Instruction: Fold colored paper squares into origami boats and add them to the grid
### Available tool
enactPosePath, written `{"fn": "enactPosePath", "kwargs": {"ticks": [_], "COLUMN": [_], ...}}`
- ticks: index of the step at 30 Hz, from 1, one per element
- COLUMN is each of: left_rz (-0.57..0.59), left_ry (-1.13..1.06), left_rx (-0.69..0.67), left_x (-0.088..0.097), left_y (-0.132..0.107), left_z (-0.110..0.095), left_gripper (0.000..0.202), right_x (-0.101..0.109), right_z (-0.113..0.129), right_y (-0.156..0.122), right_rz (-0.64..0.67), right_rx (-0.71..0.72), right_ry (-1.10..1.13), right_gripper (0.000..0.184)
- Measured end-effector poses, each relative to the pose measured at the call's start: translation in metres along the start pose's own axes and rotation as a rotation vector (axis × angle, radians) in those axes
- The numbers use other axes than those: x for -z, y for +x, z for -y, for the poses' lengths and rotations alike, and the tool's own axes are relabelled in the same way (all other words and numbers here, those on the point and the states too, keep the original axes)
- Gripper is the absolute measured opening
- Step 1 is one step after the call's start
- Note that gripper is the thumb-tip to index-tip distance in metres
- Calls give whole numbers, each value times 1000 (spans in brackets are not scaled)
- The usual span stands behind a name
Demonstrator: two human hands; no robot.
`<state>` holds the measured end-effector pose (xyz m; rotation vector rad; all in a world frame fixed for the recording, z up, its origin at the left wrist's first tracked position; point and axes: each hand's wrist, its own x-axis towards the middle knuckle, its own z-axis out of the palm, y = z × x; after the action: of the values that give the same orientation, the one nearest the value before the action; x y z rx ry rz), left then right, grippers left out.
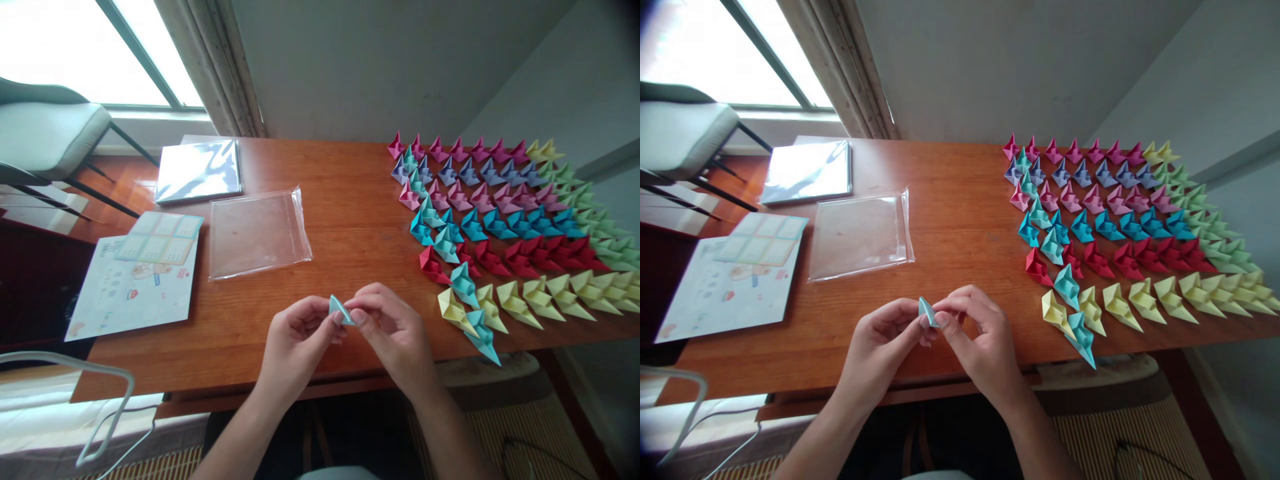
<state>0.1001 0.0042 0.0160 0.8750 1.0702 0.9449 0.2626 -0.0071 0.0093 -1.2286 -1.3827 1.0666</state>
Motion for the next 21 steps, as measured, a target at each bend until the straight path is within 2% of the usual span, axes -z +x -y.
{"fn": "enactPosePath", "kwargs": {"ticks": [5,8,11,14,21], "left_rz": [-17,2,89,106,55], "left_ry": [80,77,-4,-43,-36], "left_rx": [-44,-49,-32,-6,35], "left_x": [-1,-2,-2,-1,0], "left_y": [-2,-3,-4,-3,-2], "left_z": [3,4,4,5,4], "left_gripper": [18,17,18,17,12], "right_x": [-1,-4,-6,-6,1], "right_z": [-4,-5,-5,-5,-5], "right_y": [3,1,-2,-3,3], "right_rz": [78,29,-31,-35,52], "right_rx": [-50,-50,-51,-60,-157], "right_ry": [18,-17,-70,-85,103], "right_gripper": [11,10,11,10,18]}}
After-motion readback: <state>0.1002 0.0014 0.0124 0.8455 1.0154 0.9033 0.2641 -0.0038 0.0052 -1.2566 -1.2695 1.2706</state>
